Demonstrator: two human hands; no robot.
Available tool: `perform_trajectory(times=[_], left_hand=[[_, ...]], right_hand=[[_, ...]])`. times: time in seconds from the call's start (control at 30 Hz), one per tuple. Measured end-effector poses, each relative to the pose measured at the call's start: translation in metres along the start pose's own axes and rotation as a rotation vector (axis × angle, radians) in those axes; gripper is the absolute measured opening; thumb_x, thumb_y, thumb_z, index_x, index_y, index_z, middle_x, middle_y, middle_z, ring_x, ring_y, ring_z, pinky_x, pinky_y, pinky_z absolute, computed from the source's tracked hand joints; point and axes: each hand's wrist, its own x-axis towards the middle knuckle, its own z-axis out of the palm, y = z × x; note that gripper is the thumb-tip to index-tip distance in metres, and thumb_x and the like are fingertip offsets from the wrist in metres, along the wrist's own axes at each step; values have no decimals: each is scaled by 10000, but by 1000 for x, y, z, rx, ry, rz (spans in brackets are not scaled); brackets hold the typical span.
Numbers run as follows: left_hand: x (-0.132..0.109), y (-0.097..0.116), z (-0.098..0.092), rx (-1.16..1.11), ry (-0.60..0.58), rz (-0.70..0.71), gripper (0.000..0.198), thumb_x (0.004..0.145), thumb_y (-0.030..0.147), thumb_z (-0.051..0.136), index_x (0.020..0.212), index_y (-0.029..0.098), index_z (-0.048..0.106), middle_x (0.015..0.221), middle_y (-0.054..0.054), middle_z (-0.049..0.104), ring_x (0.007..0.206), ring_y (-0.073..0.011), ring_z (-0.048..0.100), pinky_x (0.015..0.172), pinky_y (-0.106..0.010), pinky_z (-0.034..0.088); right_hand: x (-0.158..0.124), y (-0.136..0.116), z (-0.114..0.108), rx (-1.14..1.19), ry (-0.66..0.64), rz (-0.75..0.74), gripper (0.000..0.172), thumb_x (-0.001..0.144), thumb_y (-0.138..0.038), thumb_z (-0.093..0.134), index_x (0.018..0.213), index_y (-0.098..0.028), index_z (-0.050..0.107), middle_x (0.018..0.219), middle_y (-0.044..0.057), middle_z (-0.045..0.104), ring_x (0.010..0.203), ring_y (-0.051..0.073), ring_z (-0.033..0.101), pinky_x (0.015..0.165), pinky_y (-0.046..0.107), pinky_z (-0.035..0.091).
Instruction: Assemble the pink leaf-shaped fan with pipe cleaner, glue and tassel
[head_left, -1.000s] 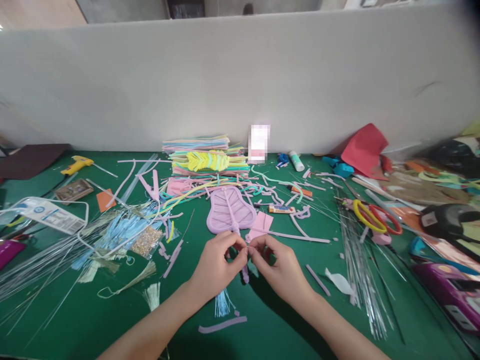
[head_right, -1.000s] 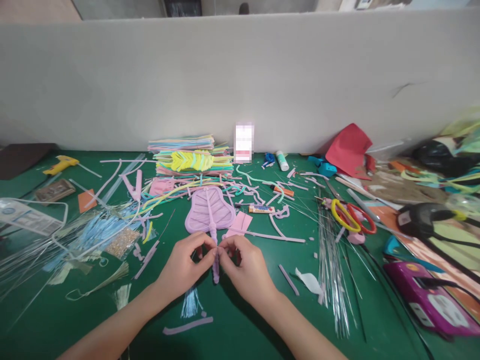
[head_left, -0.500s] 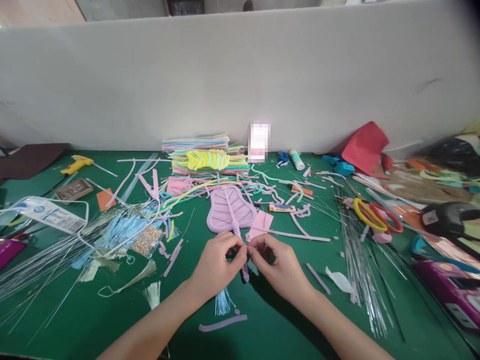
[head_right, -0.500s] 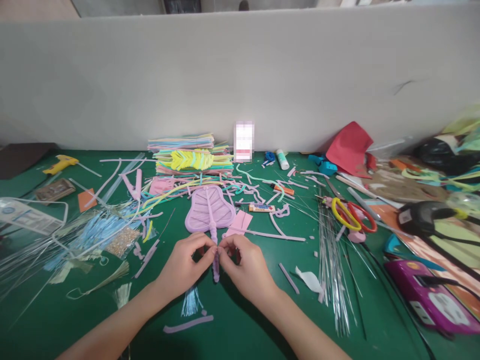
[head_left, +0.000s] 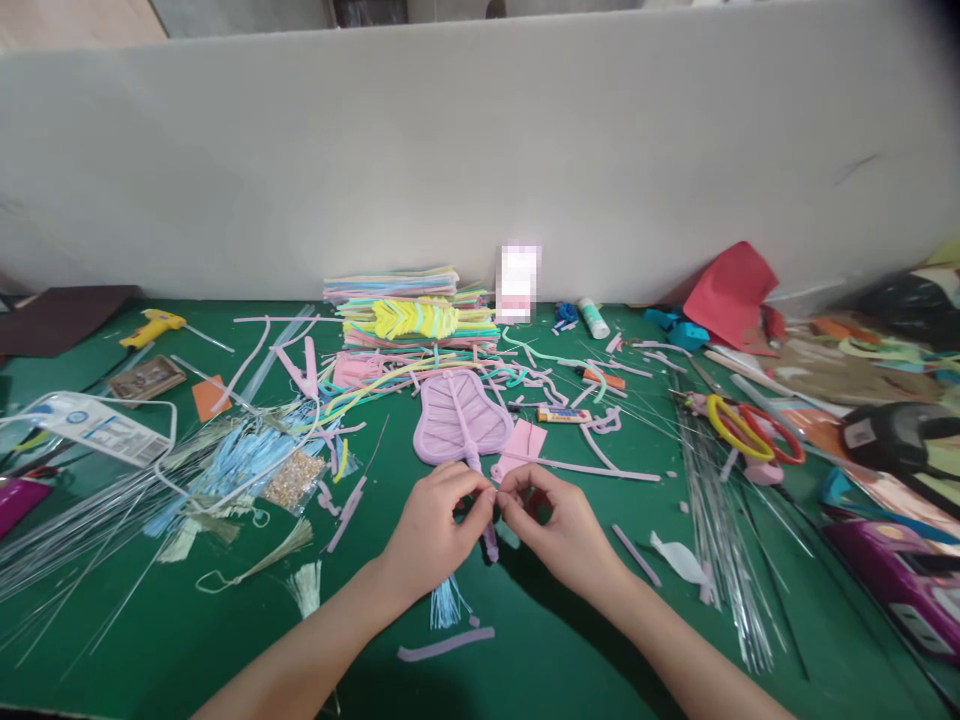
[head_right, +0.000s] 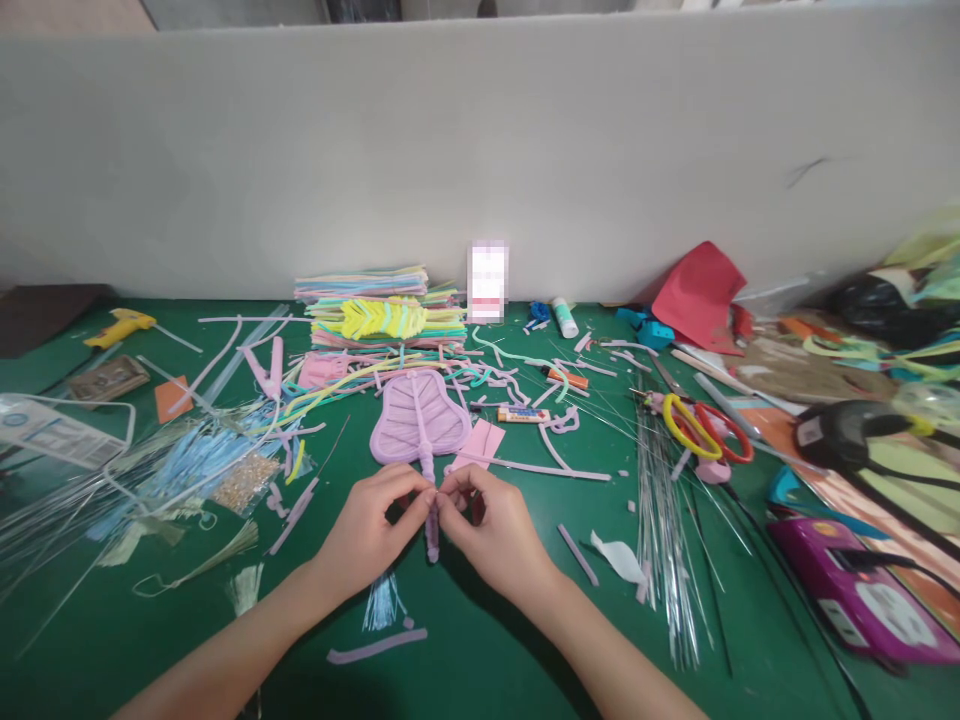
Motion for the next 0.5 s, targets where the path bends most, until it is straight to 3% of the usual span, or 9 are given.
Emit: perform_trajectory(times=[0.5], left_hand=[[2, 6, -3, -114, -44, -41, 242, 893, 192, 487, 666, 170, 567, 690, 4, 576, 697, -134, 534, 652, -248, 393]], right_hand=[[-3, -5, 1, -34, 9, -100, 98, 846, -240, 521, 758, -198, 527, 660, -20, 554, 576, 104, 486, 540, 219, 400]])
